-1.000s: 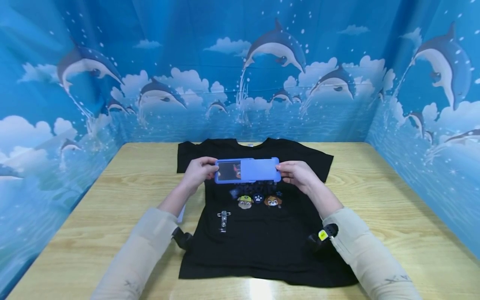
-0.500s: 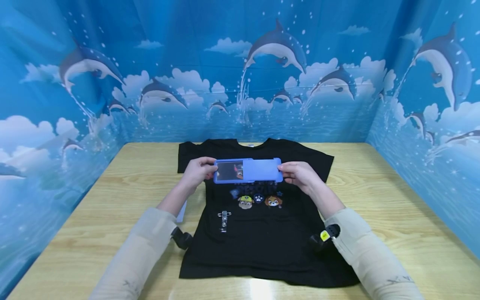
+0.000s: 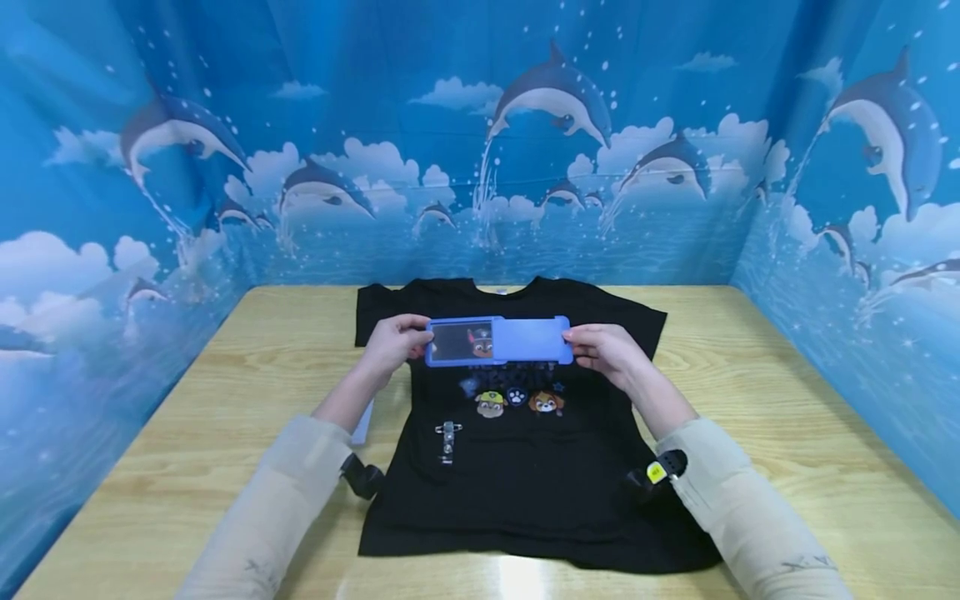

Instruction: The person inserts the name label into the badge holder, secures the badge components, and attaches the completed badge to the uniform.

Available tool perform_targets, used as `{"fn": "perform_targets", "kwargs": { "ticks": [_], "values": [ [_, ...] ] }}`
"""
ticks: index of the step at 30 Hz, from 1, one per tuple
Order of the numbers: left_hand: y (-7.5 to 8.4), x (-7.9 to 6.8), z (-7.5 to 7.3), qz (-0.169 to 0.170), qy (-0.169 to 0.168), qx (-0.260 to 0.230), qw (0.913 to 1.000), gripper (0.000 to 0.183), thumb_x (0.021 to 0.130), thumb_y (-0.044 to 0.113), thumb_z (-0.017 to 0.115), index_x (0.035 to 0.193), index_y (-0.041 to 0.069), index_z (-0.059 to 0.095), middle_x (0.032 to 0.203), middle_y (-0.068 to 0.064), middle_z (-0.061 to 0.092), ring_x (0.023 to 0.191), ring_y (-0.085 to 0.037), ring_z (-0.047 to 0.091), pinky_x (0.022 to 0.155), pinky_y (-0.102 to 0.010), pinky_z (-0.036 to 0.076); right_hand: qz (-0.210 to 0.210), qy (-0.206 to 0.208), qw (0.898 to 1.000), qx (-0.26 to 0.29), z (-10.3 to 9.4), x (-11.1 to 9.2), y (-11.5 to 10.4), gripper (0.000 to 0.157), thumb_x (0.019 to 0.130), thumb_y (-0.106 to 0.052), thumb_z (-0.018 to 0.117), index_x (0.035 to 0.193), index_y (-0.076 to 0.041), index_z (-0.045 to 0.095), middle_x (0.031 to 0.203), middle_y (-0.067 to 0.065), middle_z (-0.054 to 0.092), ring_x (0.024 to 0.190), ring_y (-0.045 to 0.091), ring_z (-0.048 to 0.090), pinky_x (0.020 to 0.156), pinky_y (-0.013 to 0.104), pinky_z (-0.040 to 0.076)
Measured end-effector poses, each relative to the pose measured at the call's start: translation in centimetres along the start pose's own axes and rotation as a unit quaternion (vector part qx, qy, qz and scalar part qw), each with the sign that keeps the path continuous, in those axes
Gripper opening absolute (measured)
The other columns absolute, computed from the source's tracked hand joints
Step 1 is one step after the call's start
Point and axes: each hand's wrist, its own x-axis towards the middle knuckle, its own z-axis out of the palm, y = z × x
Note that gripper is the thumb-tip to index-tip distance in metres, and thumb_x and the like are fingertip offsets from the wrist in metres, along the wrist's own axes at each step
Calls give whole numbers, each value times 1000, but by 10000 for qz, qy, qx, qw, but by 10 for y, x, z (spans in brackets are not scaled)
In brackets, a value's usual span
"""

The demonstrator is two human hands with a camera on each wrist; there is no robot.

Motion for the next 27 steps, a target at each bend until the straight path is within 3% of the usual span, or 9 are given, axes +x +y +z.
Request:
{"fn": "perform_targets", "kwargs": {
  "ticks": [7, 13, 19, 27],
  "values": [
    [-1, -1, 0, -10, 26, 105, 9999, 30, 89, 10, 57, 118, 0, 58, 85, -9, 60, 71, -18, 53, 73, -35, 45, 15, -13, 10000, 45, -5, -1, 3, 17, 89, -17, 62, 101, -4, 59, 78, -3, 61, 73, 11, 57, 76, 28, 48],
    [-1, -1, -1, -1, 148, 89, 9999, 31, 88, 8, 57, 118, -1, 58, 83, -10, 60, 70, -18, 52, 80, -46, 45, 19, -31, 10000, 36, -8, -2, 3, 11, 90, -17, 61, 95, -8, 61, 78, -3, 61, 73, 11, 56, 78, 31, 47],
    [-4, -1, -2, -2, 185, 111, 9998, 32, 89, 8, 57, 120, -2, 57, 83, -9, 60, 69, -17, 52, 80, -46, 45, 55, -284, 9996, -23, -9, -3, 6, 9, 90, -15, 60, 84, -14, 66, 77, -1, 60, 72, 12, 55, 72, 28, 46],
    [-4, 0, -3, -41, 185, 24, 9998, 33, 89, 8, 57, 120, -2, 56, 83, -10, 59, 67, -16, 52, 79, -47, 46, 157, -711, 9973, -66, -4, -5, 14, 13, 90, -12, 59, 81, -16, 68, 76, -2, 62, 70, 11, 57, 71, 27, 47]
  ]
}}
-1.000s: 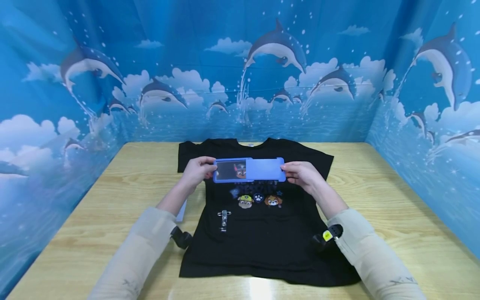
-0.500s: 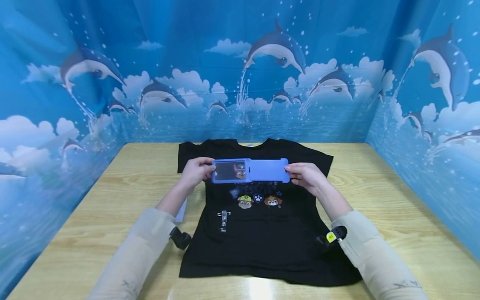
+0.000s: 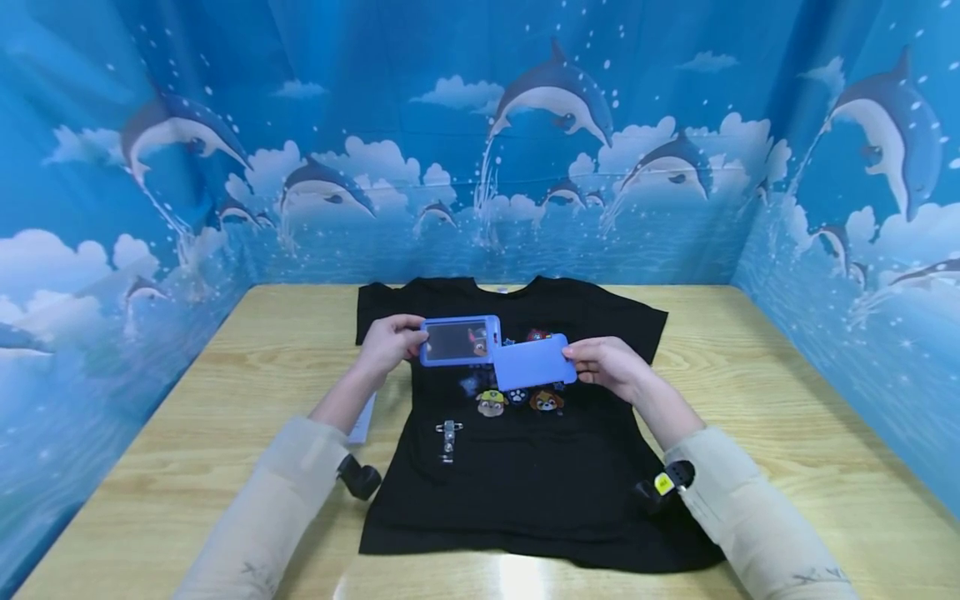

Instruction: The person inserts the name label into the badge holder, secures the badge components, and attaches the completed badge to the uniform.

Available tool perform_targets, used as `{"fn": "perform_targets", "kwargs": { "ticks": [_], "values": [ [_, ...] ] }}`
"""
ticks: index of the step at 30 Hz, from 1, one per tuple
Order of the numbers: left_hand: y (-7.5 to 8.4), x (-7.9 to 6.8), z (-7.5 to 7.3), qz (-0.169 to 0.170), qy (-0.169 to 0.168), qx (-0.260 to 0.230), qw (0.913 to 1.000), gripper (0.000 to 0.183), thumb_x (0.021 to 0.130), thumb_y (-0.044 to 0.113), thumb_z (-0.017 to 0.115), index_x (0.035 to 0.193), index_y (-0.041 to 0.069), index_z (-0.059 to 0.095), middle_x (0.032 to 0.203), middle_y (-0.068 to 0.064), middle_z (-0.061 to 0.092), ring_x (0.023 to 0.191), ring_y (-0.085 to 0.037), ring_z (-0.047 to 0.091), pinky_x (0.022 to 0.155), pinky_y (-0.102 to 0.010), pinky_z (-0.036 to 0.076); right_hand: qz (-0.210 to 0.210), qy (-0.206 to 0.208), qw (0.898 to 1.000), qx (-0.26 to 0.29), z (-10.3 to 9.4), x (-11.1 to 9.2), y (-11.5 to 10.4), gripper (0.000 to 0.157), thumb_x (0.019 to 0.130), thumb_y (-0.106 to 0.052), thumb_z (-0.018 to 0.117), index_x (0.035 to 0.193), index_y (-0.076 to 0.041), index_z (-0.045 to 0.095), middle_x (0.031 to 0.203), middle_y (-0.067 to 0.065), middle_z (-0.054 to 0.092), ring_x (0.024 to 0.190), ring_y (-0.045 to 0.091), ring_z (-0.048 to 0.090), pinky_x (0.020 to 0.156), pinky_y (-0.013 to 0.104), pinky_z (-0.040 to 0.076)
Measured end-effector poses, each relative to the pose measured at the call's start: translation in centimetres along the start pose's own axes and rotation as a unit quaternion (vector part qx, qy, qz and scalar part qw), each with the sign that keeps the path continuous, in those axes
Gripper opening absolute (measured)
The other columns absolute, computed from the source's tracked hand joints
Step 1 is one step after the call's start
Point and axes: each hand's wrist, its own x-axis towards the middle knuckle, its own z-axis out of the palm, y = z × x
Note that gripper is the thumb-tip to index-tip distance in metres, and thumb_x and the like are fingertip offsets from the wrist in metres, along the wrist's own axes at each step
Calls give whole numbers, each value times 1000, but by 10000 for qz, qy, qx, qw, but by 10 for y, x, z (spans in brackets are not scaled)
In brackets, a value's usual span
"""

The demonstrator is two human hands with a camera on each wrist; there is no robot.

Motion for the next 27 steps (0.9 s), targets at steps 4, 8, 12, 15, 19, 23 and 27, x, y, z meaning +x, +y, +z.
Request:
{"fn": "perform_targets", "kwargs": {
  "ticks": [4, 8, 12, 15, 19, 23, 27],
  "values": [
    [-1, 1, -1, 47, 10, -3, 10000, 33, 89, 7, 57, 120, -3, 56, 83, -10, 59, 65, -15, 51, 77, -46, 46, 11, -153, 9998, -135, 3, 0, 4, 10, 89, -13, 60, 84, -13, 68, 78, -1, 64, 72, 12, 58, 74, 30, 48],
    [-2, 1, -3, 36, 40, 17, 10000, 34, 89, 7, 56, 121, -3, 56, 88, -13, 60, 67, -16, 52, 79, -46, 46, 50, -268, 9994, -218, 4, 1, 6, 9, 90, -13, 60, 85, -11, 67, 77, -1, 64, 73, 13, 59, 75, 31, 47],
    [-4, 2, -3, 18, 36, 62, 10000, 34, 89, 9, 56, 121, -2, 56, 94, -16, 60, 70, -18, 53, 80, -46, 46, 107, -402, 9987, -287, 6, 0, 8, 12, 90, -11, 58, 82, -12, 67, 75, -1, 64, 72, 13, 58, 73, 30, 46],
    [-5, 2, -3, 35, 32, 77, 10000, 34, 89, 9, 56, 121, -2, 56, 95, -16, 60, 71, -19, 53, 81, -46, 46, 135, -483, 9982, -334, 8, -1, 9, 15, 90, -11, 57, 80, -14, 67, 74, -2, 64, 71, 12, 58, 72, 29, 46],
    [-4, 2, -3, 52, 7, 84, 10000, 34, 89, 9, 57, 121, -3, 56, 93, -14, 59, 70, -17, 52, 79, -45, 46, 140, -499, 9977, -435, 10, -2, 11, 13, 90, -12, 57, 81, -13, 67, 74, -2, 64, 70, 13, 58, 72, 30, 46],
    [-4, 2, -3, 34, -12, 71, 10000, 34, 89, 8, 57, 120, -3, 56, 89, -12, 59, 68, -16, 52, 78, -44, 46, 152, -481, 9969, -607, 11, -2, 14, 10, 89, -14, 59, 84, -11, 67, 75, -1, 64, 71, 15, 57, 73, 31, 46],
    [-3, 0, -3, 12, -11, 47, 10000, 33, 89, 8, 57, 120, -3, 56, 88, -12, 59, 68, -16, 52, 78, -44, 46, 195, -462, 9958, -764, 14, -2, 17, 9, 87, -14, 62, 86, -9, 68, 77, -1, 64, 73, 15, 58, 73, 31, 47]
  ]
}}
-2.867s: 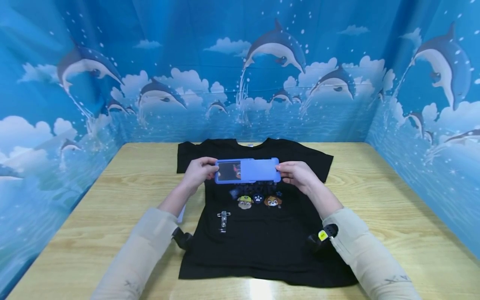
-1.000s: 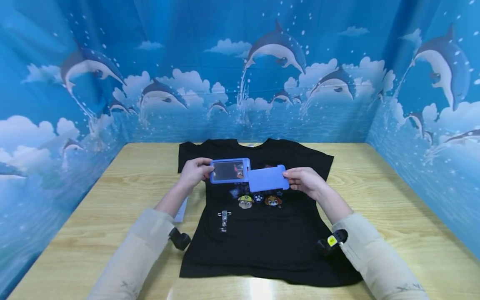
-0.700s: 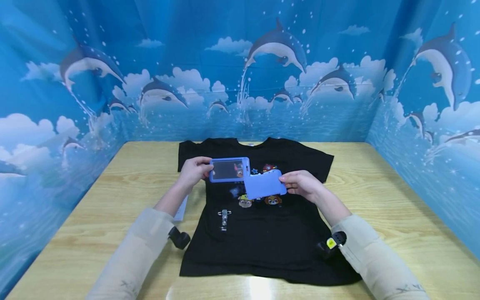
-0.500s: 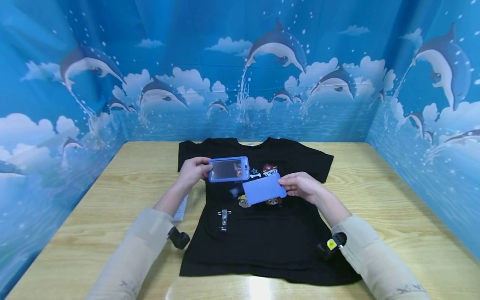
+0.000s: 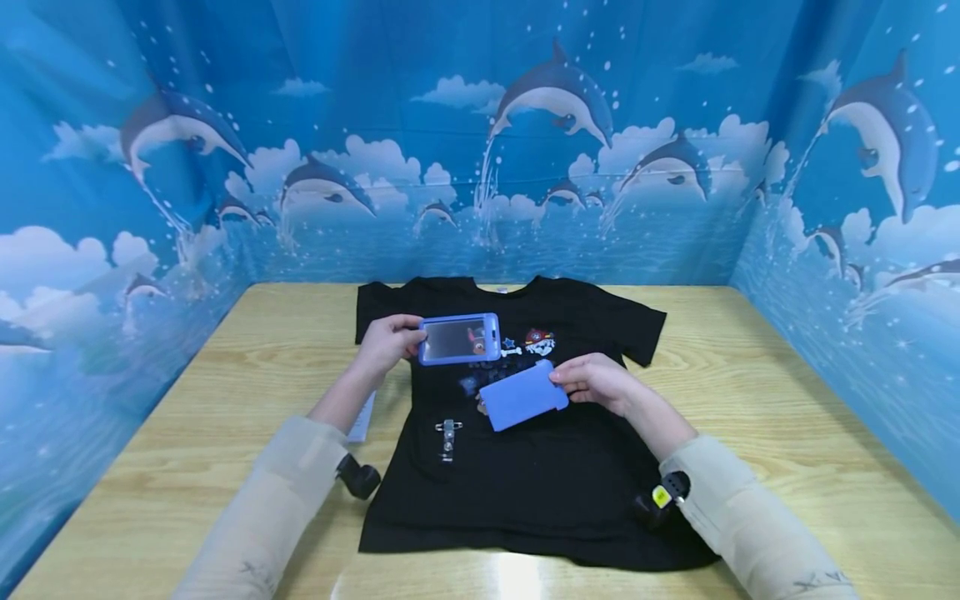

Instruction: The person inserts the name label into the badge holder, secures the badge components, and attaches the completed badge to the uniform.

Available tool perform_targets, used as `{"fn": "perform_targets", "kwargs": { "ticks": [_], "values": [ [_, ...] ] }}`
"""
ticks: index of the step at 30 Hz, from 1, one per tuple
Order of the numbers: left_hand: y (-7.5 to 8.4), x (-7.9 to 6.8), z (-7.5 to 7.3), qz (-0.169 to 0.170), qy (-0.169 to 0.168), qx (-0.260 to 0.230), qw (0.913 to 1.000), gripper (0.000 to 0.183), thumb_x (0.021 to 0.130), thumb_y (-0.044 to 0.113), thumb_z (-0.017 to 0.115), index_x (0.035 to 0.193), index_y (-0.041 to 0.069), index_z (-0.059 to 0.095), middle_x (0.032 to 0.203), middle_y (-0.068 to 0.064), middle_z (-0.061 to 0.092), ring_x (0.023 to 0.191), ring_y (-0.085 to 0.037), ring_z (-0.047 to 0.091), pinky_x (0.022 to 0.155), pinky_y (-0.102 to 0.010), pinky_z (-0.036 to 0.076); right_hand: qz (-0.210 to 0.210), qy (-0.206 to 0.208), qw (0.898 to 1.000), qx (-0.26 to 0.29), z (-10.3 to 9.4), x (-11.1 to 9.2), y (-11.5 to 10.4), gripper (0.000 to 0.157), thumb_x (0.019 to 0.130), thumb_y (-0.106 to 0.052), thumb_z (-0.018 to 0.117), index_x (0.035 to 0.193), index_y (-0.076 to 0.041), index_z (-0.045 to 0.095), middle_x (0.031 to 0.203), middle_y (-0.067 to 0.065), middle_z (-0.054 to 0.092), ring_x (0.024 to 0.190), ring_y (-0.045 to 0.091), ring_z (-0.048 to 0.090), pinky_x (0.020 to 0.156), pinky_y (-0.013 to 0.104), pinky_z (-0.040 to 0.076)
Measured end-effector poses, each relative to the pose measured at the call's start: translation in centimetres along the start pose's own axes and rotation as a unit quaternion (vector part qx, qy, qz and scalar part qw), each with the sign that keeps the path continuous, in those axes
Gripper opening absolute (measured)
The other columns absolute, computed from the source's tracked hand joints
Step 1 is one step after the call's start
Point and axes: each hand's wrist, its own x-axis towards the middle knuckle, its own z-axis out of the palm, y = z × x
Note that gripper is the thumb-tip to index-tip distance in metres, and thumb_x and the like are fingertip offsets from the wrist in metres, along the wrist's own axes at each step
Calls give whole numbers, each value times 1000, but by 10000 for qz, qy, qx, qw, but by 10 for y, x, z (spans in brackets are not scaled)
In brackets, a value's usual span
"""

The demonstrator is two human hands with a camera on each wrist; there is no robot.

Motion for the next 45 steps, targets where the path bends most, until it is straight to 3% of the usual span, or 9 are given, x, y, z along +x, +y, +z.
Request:
{"fn": "perform_targets", "kwargs": {
  "ticks": [12, 23, 29, 36, 45],
  "values": [
    [-1, 0, 0, -64, -2, -44, 10000, 33, 89, 9, 57, 120, -2, 57, 89, -12, 59, 70, -17, 52, 79, -45, 46, -57, -94, 9988, -480, 8, 0, 5, 18, 86, -15, 63, 94, 0, 69, 77, 0, 65, 72, 15, 58, 69, 29, 47],
    [2, -1, 4, -142, -30, -18, 9999, 33, 90, 10, 56, 121, 0, 56, 90, -12, 58, 74, -19, 52, 77, -39, 44, -142, -677, 9915, -1102, 17, -2, 3, 19, 84, -15, 65, 89, 3, 69, 74, 0, 62, 68, 13, 56, 61, 27, 45],
    [2, 0, 4, -105, -28, -25, 9999, 32, 90, 10, 56, 120, -1, 57, 90, -12, 59, 72, -18, 52, 77, -39, 45, -253, -577, 9873, -1458, 22, 0, 1, 20, 84, -15, 64, 90, 3, 70, 74, 1, 62, 68, 15, 55, 59, 27, 43],
    [3, -1, 6, -119, -66, -64, 9999, 32, 89, 9, 57, 120, -1, 57, 88, -12, 59, 72, -18, 51, 81, -44, 44, -646, -301, 9710, -2280, 27, 0, 1, 15, 82, -14, 66, 86, -1, 72, 64, 0, 56, 58, 13, 48, 49, 24, 36],
    [3, -3, 6, -107, -81, 13, 9999, 34, 89, 9, 57, 121, -2, 56, 86, -11, 58, 71, -17, 51, 79, -43, 44, -524, -141, 9682, -2443, 28, -1, 3, 13, 83, -14, 67, 85, -2, 72, 63, -1, 56, 55, 13, 46, 46, 23, 31]
  ]
}}
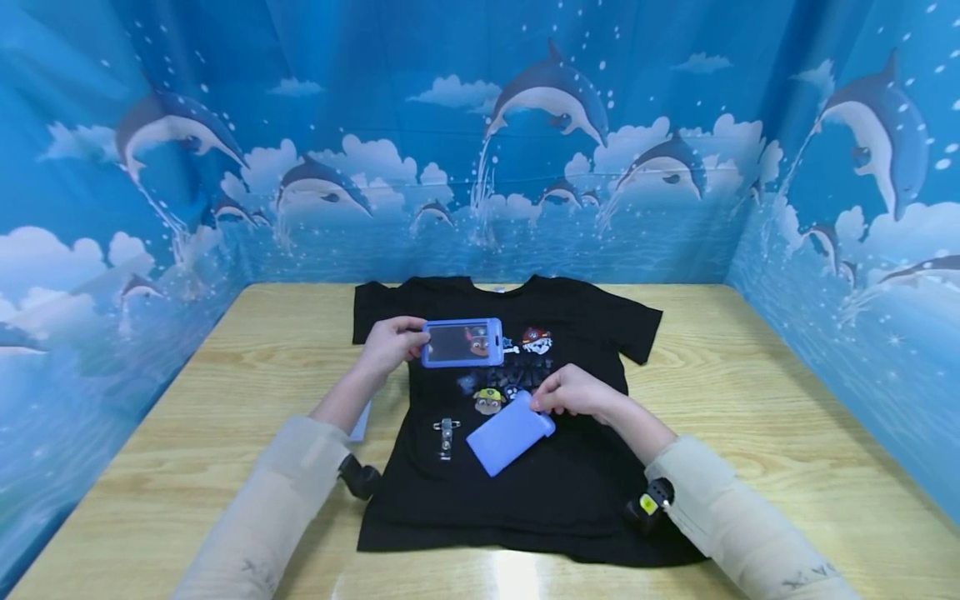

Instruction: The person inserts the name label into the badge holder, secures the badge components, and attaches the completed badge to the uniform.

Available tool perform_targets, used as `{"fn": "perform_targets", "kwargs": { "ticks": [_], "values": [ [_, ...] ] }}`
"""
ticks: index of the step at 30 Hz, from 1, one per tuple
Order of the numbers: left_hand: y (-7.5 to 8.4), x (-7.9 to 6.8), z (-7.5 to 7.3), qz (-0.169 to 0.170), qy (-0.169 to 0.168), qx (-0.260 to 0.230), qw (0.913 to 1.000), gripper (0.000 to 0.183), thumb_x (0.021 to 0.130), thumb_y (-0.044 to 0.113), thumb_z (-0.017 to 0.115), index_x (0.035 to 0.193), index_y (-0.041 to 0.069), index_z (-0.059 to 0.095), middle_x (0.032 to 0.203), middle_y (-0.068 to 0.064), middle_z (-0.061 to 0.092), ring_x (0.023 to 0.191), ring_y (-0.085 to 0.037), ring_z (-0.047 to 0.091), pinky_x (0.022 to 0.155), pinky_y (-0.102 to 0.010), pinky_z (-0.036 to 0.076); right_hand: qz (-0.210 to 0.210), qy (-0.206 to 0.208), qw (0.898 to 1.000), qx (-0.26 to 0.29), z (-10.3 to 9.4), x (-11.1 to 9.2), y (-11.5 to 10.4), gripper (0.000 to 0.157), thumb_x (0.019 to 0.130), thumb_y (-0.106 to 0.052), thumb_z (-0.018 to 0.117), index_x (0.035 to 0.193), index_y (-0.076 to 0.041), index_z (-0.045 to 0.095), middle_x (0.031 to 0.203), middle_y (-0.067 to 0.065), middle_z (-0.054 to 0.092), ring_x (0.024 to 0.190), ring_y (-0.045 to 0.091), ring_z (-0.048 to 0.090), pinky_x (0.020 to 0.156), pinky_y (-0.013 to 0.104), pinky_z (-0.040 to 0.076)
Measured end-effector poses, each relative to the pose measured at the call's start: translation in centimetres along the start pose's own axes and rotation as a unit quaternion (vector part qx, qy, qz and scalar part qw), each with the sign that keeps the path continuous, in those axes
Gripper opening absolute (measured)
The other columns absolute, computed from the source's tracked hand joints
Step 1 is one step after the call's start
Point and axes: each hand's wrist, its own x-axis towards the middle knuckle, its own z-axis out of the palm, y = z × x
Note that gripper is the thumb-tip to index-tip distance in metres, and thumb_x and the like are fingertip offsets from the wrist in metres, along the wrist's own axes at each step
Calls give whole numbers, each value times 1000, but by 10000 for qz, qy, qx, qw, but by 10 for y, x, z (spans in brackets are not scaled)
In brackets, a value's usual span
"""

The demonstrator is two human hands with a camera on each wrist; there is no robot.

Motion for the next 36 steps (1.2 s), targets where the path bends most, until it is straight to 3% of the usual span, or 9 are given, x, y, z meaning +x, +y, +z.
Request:
{"fn": "perform_targets", "kwargs": {
  "ticks": [18, 27, 36],
  "values": [
    [0, 0, 0, -22, 20, -50, 10000, 33, 89, 9, 57, 121, -1, 57, 90, -12, 58, 72, -18, 51, 81, -44, 44, 96, 144, 9997, -173, -4, 0, 2, 15, 80, -18, 70, 75, -4, 72, 61, -1, 58, 53, 12, 47, 44, 22, 30],
    [0, 0, -1, -26, 10, 38, 10000, 34, 89, 9, 56, 122, -2, 56, 90, -12, 58, 72, -17, 51, 79, -42, 45, -1, 162, 9998, -124, -2, 0, 2, 10, 80, -10, 70, 80, 0, 72, 66, 2, 63, 63, 14, 54, 57, 27, 45],
    [-1, 0, -1, 35, -60, 103, 9999, 34, 89, 9, 56, 121, -3, 56, 88, -12, 58, 73, -18, 51, 77, -39, 45, 61, 272, 9994, -208, -6, 0, -3, 10, 82, -11, 68, 81, -2, 71, 67, 2, 61, 61, 16, 52, 57, 28, 44]
  ]
}}
